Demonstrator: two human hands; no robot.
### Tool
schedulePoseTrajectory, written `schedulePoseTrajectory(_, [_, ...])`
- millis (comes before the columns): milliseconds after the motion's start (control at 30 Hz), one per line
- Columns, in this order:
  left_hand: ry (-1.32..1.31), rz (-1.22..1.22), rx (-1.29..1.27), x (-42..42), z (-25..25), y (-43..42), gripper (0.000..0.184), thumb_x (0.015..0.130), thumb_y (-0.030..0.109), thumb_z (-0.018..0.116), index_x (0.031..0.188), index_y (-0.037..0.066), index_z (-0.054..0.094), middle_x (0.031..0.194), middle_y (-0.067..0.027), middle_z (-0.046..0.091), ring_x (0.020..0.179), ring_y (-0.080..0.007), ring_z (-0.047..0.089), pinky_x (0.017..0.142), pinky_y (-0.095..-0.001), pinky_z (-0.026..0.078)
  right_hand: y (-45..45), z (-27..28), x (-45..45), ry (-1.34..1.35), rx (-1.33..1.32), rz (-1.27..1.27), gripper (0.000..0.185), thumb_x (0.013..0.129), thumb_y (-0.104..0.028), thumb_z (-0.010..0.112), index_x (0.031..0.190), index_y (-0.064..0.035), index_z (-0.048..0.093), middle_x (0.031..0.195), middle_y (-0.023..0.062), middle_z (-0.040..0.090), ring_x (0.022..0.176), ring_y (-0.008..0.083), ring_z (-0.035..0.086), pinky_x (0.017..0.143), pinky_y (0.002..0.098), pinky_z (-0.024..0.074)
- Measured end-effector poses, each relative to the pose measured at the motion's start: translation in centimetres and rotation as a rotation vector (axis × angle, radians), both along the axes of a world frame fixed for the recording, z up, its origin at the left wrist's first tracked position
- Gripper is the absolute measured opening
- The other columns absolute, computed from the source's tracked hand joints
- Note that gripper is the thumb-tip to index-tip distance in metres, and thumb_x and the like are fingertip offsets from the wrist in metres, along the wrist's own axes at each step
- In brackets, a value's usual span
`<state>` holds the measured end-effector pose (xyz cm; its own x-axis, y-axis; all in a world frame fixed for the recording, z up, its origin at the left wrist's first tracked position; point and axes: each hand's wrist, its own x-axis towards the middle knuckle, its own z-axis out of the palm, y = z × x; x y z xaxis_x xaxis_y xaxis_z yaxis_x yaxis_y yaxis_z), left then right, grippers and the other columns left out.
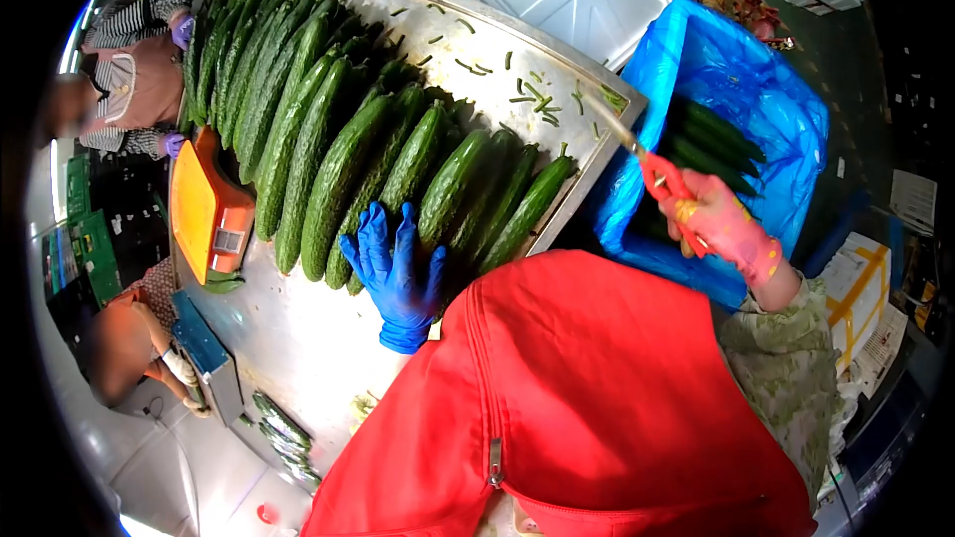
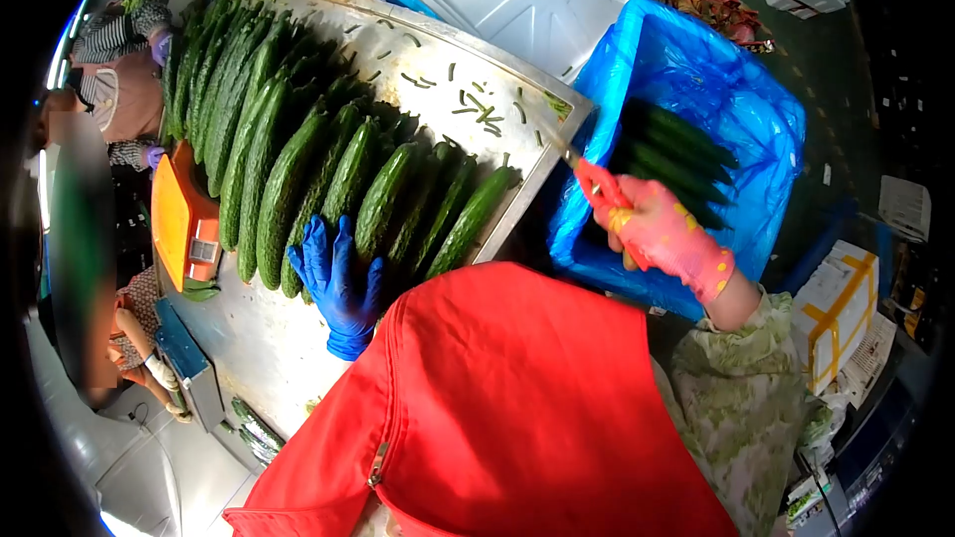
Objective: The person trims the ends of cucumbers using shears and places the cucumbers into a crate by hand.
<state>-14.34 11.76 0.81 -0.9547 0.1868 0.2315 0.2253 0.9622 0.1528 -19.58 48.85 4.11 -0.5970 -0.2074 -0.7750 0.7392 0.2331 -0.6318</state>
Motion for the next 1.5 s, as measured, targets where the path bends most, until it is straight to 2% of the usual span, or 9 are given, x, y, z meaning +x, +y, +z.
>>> schedulePoseTrajectory(167, [-0.012,-0.007,-0.054,0.1,0.0,0.5,0.058,0.079,0.025,0.064,0.132,0.005,0.051,0.140,-0.0229,0.041,0.135,-0.0350,0.034,0.112,-0.0528,0.011,-0.7,-2.5,1.9,0.153,-0.418,-0.290,0.050,0.086,-0.019,0.061,0.131,-0.0041,0.045,0.074,0.0026,0.052,0.057,0.0095,0.050,0.054,0.0248,0.0425])
schedulePoseTrajectory(333, [-0.005,-0.041,-0.139,0.2,-0.6,0.1,0.060,0.082,0.023,0.062,0.136,0.006,0.044,0.141,-0.0162,0.044,0.136,-0.0355,0.031,0.112,-0.0521,0.010,-1.2,-4.8,6.9,-0.075,-0.705,-0.510,0.051,0.087,-0.017,0.060,0.133,-0.0056,0.044,0.083,0.0010,0.053,0.073,0.0073,0.050,0.067,0.0223,0.0399])
schedulePoseTrajectory(567, [-0.091,-0.155,-0.109,0.1,1.2,0.8,0.052,0.089,0.016,0.057,0.137,0.005,0.041,0.143,-0.0150,0.042,0.138,-0.0341,0.029,0.113,-0.0474,0.014,2.6,-10.1,12.7,-0.038,-0.691,-0.404,0.060,0.085,-0.006,0.061,0.139,-0.0042,0.037,0.109,-0.0006,0.050,0.088,0.0073,0.048,0.083,0.0247,0.0402])
schedulePoseTrajectory(667, [-0.041,0.005,0.246,0.8,0.9,1.5,0.054,0.091,0.027,0.057,0.137,0.004,0.040,0.143,-0.0167,0.041,0.136,-0.0338,0.031,0.113,-0.0457,0.016,4.6,-12.3,14.4,0.061,-0.669,-0.411,0.069,0.083,-0.002,0.063,0.144,-0.0042,0.030,0.125,0.0011,0.048,0.093,0.0083,0.049,0.088,0.0255,0.0403])
schedulePoseTrajectory(933, [-0.055,0.344,0.131,2.5,-1.1,4.6,0.058,0.096,0.027,0.048,0.144,0.000,0.029,0.150,-0.0171,0.028,0.141,-0.0314,0.020,0.115,-0.0425,0.012,7.6,-15.6,15.7,0.168,-0.590,-0.315,0.064,0.081,-0.011,0.066,0.139,-0.0053,0.038,0.096,-0.0012,0.052,0.085,0.0087,0.049,0.080,0.0244,0.0422])
schedulePoseTrajectory(1100, [0.086,0.394,-0.040,2.4,-4.3,4.0,0.069,0.092,0.036,0.052,0.143,-0.002,0.027,0.150,-0.0210,0.026,0.140,-0.0357,0.020,0.114,-0.0440,0.012,8.5,-14.1,11.4,0.376,-0.430,0.094,0.057,0.083,-0.023,0.065,0.134,-0.0076,0.046,0.098,0.0111,0.060,0.093,0.0249,0.059,0.085,0.0314,0.0452])
schedulePoseTrajectory(1267, [0.129,0.406,-0.125,2.3,-4.6,4.4,0.068,0.091,0.034,0.052,0.142,-0.002,0.028,0.148,-0.0220,0.028,0.139,-0.0375,0.022,0.113,-0.0452,0.015,5.9,-11.5,1.1,1.029,-0.474,0.562,0.023,0.089,-0.024,0.057,0.094,-0.0014,0.055,0.070,0.0046,0.055,0.058,0.0149,0.055,0.054,0.0323,0.0442])
schedulePoseTrajectory(1333, [0.119,0.404,-0.126,2.3,-4.3,4.6,0.068,0.090,0.032,0.053,0.143,-0.002,0.027,0.148,-0.0218,0.029,0.138,-0.0386,0.022,0.113,-0.0462,0.015,5.1,-8.0,-3.3,-0.017,-0.628,0.500,0.030,0.088,-0.028,0.057,0.075,-0.0029,0.046,0.064,0.0060,0.052,0.049,0.0157,0.052,0.047,0.0323,0.0421])
schedulePoseTrajectory(1500, [0.122,0.418,-0.142,2.2,-4.2,4.9,0.071,0.089,0.030,0.056,0.144,-0.002,0.026,0.148,-0.0214,0.029,0.138,-0.0397,0.022,0.113,-0.0471,0.015,2.1,-9.0,-7.6,-0.023,-0.538,0.739,0.036,0.087,-0.031,0.055,0.078,0.0035,0.053,0.060,0.0126,0.058,0.048,0.0221,0.058,0.045,0.0348,0.0453])
